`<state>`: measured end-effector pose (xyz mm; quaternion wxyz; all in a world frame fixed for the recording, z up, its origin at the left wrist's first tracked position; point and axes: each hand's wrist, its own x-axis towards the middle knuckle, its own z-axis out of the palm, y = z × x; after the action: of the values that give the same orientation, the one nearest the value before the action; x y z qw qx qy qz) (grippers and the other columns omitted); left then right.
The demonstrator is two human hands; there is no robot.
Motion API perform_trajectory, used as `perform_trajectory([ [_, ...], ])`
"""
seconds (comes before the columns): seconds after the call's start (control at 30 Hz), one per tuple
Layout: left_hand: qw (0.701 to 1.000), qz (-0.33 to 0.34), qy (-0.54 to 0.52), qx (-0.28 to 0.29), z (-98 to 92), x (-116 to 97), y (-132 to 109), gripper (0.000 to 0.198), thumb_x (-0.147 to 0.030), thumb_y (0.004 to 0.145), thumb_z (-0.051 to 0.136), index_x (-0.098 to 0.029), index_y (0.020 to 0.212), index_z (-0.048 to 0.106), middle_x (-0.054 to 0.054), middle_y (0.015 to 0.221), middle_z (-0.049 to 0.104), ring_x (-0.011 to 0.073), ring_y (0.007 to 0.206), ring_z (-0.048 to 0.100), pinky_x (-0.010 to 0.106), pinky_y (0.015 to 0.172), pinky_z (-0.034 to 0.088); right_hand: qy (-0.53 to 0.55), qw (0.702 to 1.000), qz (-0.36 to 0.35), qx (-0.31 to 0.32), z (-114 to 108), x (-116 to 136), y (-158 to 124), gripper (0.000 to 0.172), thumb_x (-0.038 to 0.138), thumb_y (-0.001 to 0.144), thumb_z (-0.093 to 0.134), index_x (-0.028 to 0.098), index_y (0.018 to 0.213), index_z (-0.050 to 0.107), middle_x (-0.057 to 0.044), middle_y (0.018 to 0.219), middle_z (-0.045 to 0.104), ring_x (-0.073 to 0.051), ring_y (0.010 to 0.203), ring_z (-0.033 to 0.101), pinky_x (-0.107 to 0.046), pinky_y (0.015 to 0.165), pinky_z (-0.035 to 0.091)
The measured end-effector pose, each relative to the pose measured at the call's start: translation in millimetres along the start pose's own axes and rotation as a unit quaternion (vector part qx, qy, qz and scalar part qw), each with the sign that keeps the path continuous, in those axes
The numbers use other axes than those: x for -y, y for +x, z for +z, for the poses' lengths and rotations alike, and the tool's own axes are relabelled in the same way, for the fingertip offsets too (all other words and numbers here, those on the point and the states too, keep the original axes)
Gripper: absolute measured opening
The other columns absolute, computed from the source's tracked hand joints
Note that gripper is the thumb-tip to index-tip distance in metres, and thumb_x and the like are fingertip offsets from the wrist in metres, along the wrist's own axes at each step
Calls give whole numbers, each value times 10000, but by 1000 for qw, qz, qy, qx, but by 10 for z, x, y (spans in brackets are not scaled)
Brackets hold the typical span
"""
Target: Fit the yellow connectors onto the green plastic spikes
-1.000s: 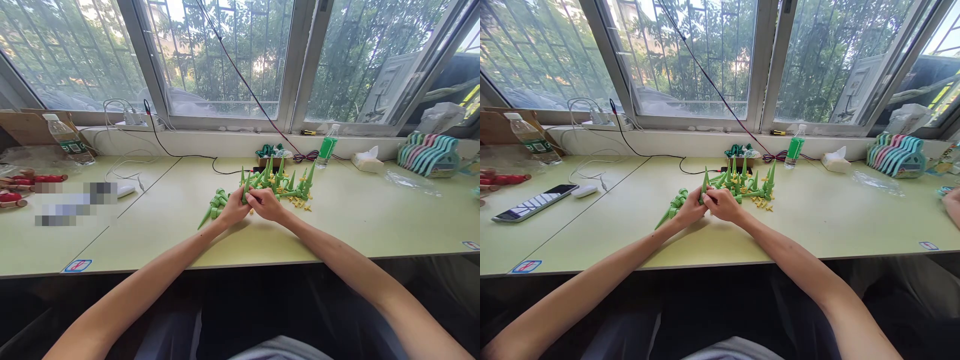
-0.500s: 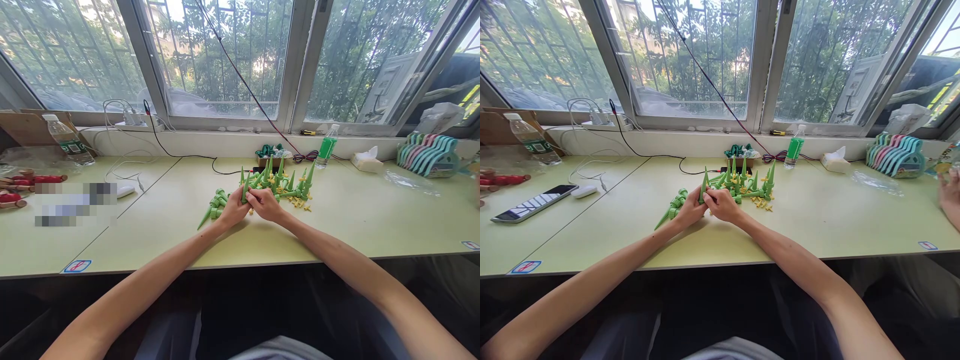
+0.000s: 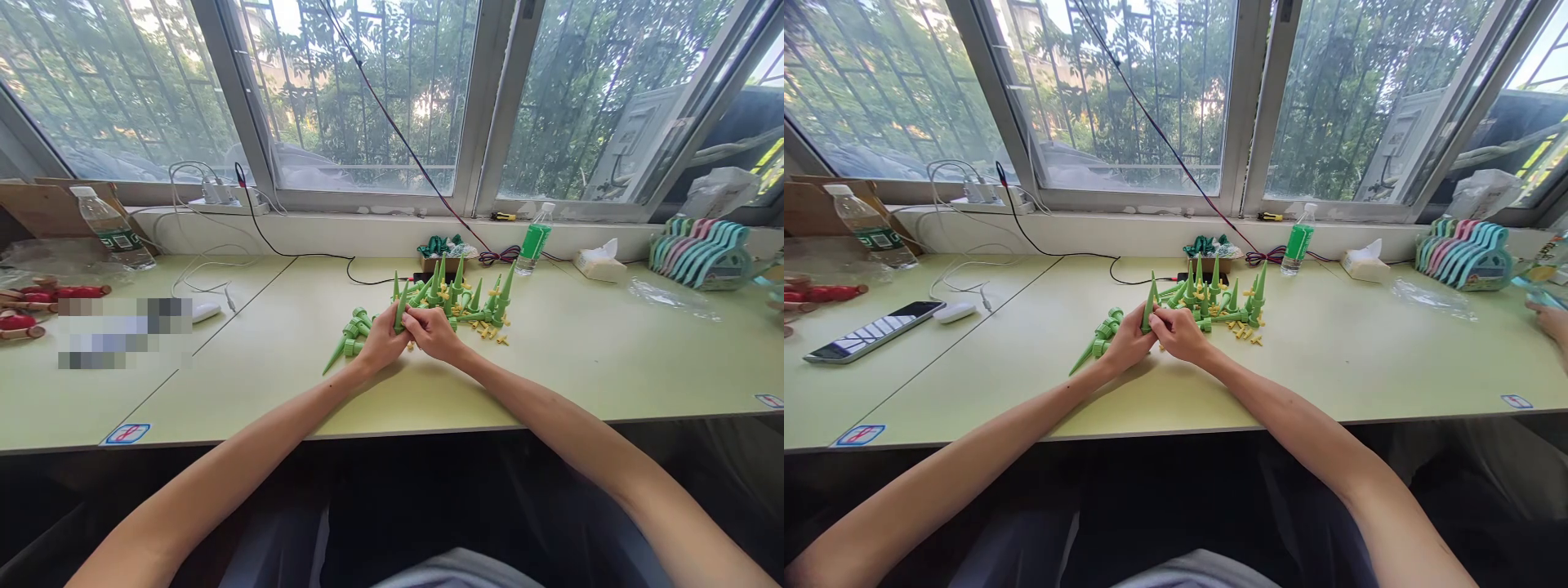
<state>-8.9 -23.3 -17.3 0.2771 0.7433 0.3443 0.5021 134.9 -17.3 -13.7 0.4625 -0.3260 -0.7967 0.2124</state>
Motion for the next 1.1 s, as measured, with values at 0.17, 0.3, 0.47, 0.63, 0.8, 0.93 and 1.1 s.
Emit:
perform_trajectory([
  [0.17, 998, -19, 66, -4, -7, -38, 4, 134, -176, 763, 552, -180, 895, 530, -35, 739, 552, 104, 674, 457, 231, 622, 392, -15, 1000, 1, -24, -5, 2, 12, 385, 370, 930, 437, 206, 591, 357, 42, 524, 330, -93, 519, 305, -257, 535, 272],
  [0.3, 997, -22, 78, -16, -10, -89, 10, 148, -205, 783, 573, -181, 927, 552, -42, 734, 547, 94, 656, 455, 216, 605, 388, -43, 998, 1, -41, -26, -16, 27, 388, 362, 930, 440, 204, 588, 349, 40, 534, 334, -93, 527, 297, -261, 543, 271],
  [0.47, 998, -52, 30, -7, -49, -113, 37, 255, -225, 753, 593, -175, 1001, 628, -8, 813, 598, 108, 694, 515, 202, 561, 411, -69, 996, 8, -57, -57, -62, 40, 396, 348, 936, 434, 208, 578, 338, 41, 508, 346, -93, 506, 300, -267, 534, 258],
  [0.63, 996, -77, -43, -24, -77, -71, 62, 185, -299, 823, 549, -164, 875, 663, 30, 834, 636, 146, 759, 578, 216, 565, 466, -91, 995, 0, -47, -86, -92, 46, 404, 364, 955, 438, 206, 591, 358, 46, 511, 350, -93, 513, 304, -264, 538, 254],
  [0.8, 996, -59, 21, -68, -52, -35, 66, 305, -429, 893, 562, -163, 766, 642, 6, 697, 587, 109, 616, 495, 227, 542, 425, -101, 995, 2, -20, -115, -118, 50, 412, 364, 971, 433, 204, 599, 356, 44, 516, 372, -94, 519, 302, -265, 538, 237],
  [0.93, 991, -35, 83, -104, -43, -33, 68, 287, -419, 899, 583, -172, 781, 669, 23, 747, 605, 120, 655, 517, 244, 583, 437, -102, 994, 13, 25, -167, -126, 70, 412, 379, 1002, 410, 190, 637, 445, 27, 553, 467, -96, 531, 359, -259, 555, 261],
  [1.1, 976, -15, 139, -169, -66, -49, 72, 242, -407, 878, 632, -194, 770, 669, 8, 748, 532, 116, 628, 473, 265, 623, 418, -146, 987, 44, 53, -242, -126, 92, 391, 422, 975, 517, 171, 675, 534, 35, 562, 487, -86, 521, 376, -247, 547, 263],
])
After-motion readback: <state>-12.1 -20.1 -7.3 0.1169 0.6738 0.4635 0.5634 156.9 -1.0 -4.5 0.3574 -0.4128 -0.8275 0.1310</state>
